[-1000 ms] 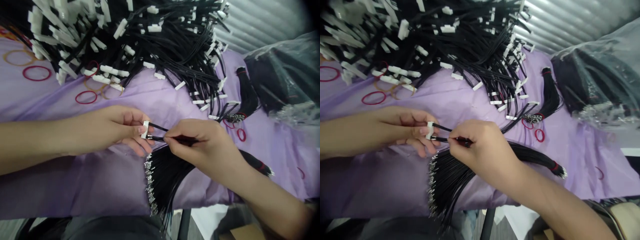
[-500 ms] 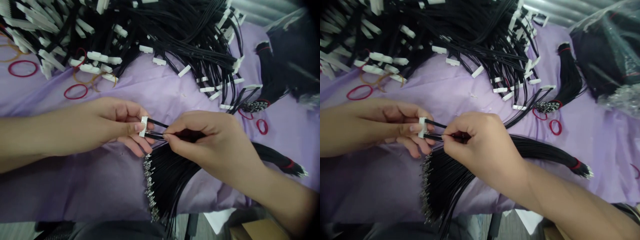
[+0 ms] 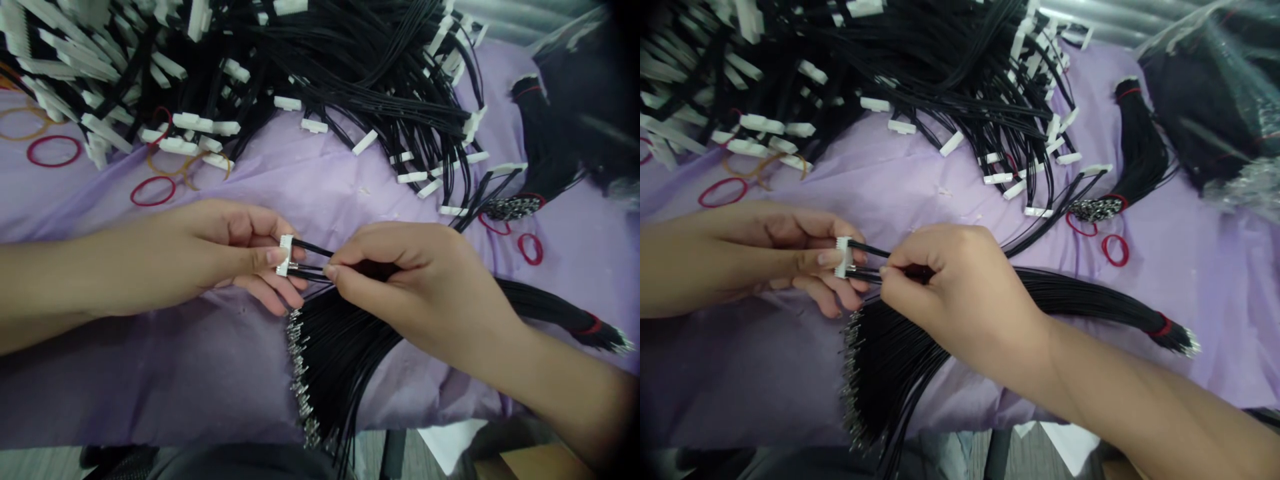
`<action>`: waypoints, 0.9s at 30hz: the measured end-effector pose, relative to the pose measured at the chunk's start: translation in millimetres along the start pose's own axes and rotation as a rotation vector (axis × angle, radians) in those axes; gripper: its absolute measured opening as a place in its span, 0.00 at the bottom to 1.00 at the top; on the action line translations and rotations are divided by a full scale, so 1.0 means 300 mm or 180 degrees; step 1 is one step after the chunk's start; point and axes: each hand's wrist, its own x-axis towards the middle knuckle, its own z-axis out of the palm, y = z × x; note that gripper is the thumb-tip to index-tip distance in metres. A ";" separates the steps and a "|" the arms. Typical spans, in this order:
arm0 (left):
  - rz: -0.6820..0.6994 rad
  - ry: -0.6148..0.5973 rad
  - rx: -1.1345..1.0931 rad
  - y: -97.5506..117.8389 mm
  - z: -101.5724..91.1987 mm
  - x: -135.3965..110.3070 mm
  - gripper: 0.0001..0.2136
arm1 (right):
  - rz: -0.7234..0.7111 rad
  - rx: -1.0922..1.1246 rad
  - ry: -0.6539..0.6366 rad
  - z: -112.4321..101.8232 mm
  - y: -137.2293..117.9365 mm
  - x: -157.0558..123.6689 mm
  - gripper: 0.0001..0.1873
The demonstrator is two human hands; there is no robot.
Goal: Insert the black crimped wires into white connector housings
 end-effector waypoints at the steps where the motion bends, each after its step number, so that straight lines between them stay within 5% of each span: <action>1: -0.0006 0.0000 0.0002 0.001 0.000 0.000 0.05 | -0.0012 0.0005 0.0001 0.000 0.001 -0.001 0.09; 14: -0.0277 -0.0033 -0.0393 0.003 -0.001 -0.002 0.04 | -0.0505 0.0060 0.0182 0.022 0.021 0.007 0.07; 27: -0.0273 0.0096 -0.0635 -0.013 -0.003 0.000 0.08 | -0.0429 0.0102 0.0167 0.010 0.026 0.029 0.08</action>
